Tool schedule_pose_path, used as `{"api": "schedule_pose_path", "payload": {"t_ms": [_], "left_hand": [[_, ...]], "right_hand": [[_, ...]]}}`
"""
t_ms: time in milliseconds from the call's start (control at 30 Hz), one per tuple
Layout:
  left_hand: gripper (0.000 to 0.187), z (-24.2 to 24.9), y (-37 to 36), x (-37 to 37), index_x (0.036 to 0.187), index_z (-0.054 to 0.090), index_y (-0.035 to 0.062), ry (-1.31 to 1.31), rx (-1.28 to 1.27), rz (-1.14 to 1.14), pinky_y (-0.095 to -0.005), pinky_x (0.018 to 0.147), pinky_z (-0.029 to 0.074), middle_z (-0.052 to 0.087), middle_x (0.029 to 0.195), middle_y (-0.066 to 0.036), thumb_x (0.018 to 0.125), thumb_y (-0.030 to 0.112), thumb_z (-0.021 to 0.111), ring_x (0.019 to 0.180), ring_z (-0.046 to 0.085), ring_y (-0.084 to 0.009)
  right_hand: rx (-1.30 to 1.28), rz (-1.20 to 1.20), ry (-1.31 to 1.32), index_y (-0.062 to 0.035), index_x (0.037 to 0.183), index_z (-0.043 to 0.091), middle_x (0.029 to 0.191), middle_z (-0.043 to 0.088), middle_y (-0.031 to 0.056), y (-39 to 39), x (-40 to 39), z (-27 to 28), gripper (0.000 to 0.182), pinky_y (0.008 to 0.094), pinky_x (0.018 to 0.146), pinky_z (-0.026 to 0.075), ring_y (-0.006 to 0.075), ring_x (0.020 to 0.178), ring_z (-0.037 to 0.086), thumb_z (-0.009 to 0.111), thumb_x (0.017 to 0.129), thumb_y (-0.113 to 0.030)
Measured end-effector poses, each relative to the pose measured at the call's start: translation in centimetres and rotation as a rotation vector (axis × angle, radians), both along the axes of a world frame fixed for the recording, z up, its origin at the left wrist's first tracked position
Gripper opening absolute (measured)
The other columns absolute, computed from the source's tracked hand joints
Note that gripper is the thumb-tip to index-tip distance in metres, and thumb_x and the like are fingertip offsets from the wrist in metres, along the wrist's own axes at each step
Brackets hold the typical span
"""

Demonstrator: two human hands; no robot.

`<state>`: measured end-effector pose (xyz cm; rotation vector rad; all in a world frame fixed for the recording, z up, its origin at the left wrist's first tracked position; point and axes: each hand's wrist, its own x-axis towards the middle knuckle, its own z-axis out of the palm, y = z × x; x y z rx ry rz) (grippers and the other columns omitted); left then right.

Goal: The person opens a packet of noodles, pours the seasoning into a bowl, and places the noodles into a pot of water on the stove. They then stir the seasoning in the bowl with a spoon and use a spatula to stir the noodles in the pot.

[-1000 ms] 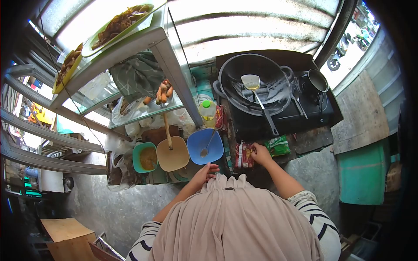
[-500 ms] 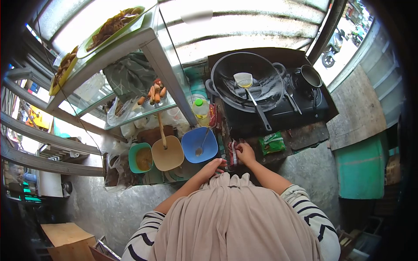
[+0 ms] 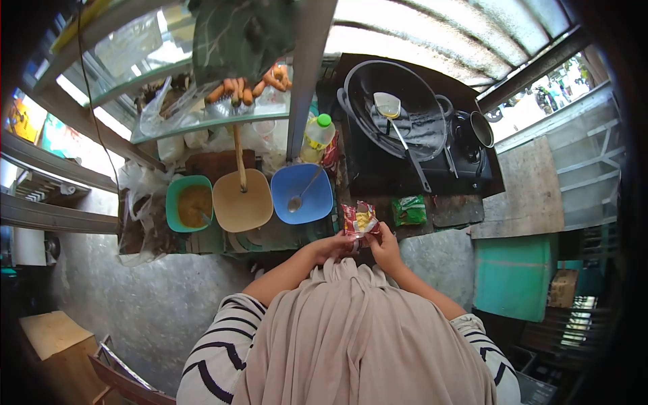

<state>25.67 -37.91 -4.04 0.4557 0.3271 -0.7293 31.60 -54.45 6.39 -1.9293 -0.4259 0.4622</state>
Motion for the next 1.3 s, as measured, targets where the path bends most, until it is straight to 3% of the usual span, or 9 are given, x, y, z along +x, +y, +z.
{"api": "schedule_pose_path", "payload": {"t_ms": [133, 300, 367, 500, 567, 800, 1033, 1200, 1300], "left_hand": [[0.044, 0.0, 1.0, -1.1, 0.117, 0.054, 0.0029, -0.173, -0.288, -0.054, -0.0334, 0.084, 0.049, 0.063, 0.105, -0.009, 0.09, 0.037, 0.055, 0.096, 0.061, -0.0194], [0.04, 3.7, 3.5, -4.8, 0.123, 0.049, 0.0048, -0.186, -0.343, -0.029, -0.0287, 0.084, 0.048, 0.062, 0.107, -0.006, 0.093, 0.031, 0.05, 0.096, 0.061, -0.0165], [0.046, 5.5, 5.0, -6.9, 0.132, 0.04, 0.0079, -0.279, -0.023, 0.137, -0.0267, 0.085, 0.046, 0.056, 0.113, -0.004, 0.093, 0.03, 0.051, 0.101, 0.056, -0.0121], [0.052, 5.6, 9.9, -10.9, 0.137, 0.031, 0.0093, -0.415, 0.269, 0.12, -0.0254, 0.089, 0.043, 0.051, 0.117, -0.003, 0.094, 0.034, 0.051, 0.103, 0.052, -0.0096], [0.055, 8.1, 12.8, -13.4, 0.137, 0.031, 0.0089, -0.391, 0.283, 0.138, -0.0263, 0.09, 0.043, 0.052, 0.119, -0.004, 0.095, 0.041, 0.046, 0.105, 0.052, -0.0105], [0.061, 17.9, 18.2, -19.7, 0.137, 0.035, 0.013, -0.318, -0.016, 0.193, -0.0423, 0.089, 0.047, 0.049, 0.13, -0.008, 0.094, 0.056, 0.028, 0.114, 0.053, -0.0218], [0.058, 22.7, 19.7, -19.0, 0.135, 0.038, 0.012, -0.582, 0.199, 0.293, -0.0413, 0.088, 0.048, 0.053, 0.125, -0.009, 0.094, 0.053, 0.033, 0.112, 0.056, -0.0225], [0.062, 24.8, 19.3, -17.4, 0.133, 0.038, 0.0069, -0.596, 0.171, 0.243, -0.0357, 0.086, 0.049, 0.054, 0.124, -0.011, 0.092, 0.054, 0.039, 0.108, 0.057, -0.0221], [0.062, 24.9, 18.5, -15.8, 0.132, 0.039, 0.0039, -0.676, 0.341, 0.348, -0.0337, 0.085, 0.049, 0.055, 0.121, -0.011, 0.092, 0.052, 0.042, 0.106, 0.058, -0.0197]], "right_hand": [[0.016, 0.037, 0.208, -0.0009, 0.102, 0.052, 0.088, 0.064, 0.0053, 1.0, -3.9, 1.8, 0.014, 0.025, 0.07, 0.049, 0.0113, 0.078, 0.062, 0.053, 0.087, 0.001], [0.049, 0.047, 0.379, -0.0006, 0.101, 0.052, 0.094, 0.06, 0.0048, 2.9, -8.1, 1.5, 0.015, 0.0243, 0.073, 0.048, 0.0103, 0.081, 0.059, 0.052, 0.086, 0.002], [0.106, 0.089, 0.403, 0.0003, 0.098, 0.054, 0.093, 0.059, 0.0041, 3.9, -9.6, 1.2, 0.017, 0.0256, 0.077, 0.047, 0.0101, 0.085, 0.057, 0.049, 0.083, 0.006], [-0.189, 0.272, -0.294, -0.002, 0.094, 0.06, 0.096, 0.059, 0.0095, 9.8, -13.5, 5.6, 0.034, 0.0312, 0.083, 0.045, 0.025, 0.095, 0.058, 0.049, 0.065, 0.012], [-0.164, 0.274, -0.357, -0.0038, 0.094, 0.062, 0.099, 0.059, 0.0121, 12.3, -15.1, 7.1, 0.037, 0.0331, 0.084, 0.045, 0.0298, 0.097, 0.057, 0.052, 0.061, 0.01], [-0.225, 0.168, -0.579, -0.0064, 0.111, 0.057, 0.112, 0.057, 0.0096, 17.6, -19.1, 14.8, 0.038, 0.0319, 0.067, 0.051, 0.0203, 0.075, 0.064, 0.069, 0.077, -0.021], [-0.092, 0.024, -0.702, -0.0076, 0.112, 0.055, 0.109, 0.059, 0.0091, 18.3, -18.5, 17.8, 0.039, 0.0312, 0.06, 0.05, 0.0195, 0.064, 0.062, 0.069, 0.077, -0.02], [0.202, 0.022, -0.186, -0.0066, 0.107, 0.057, 0.106, 0.059, 0.0077, 17.8, -16.8, 19.9, 0.031, 0.0244, 0.053, 0.046, 0.0117, 0.058, 0.057, 0.066, 0.077, -0.005], [0.187, 0.129, -0.376, -0.0062, 0.101, 0.059, 0.104, 0.059, 0.0061, 17.2, -14.8, 20.8, 0.028, 0.0218, 0.052, 0.045, 0.0088, 0.059, 0.055, 0.066, 0.075, 0.0]]}}
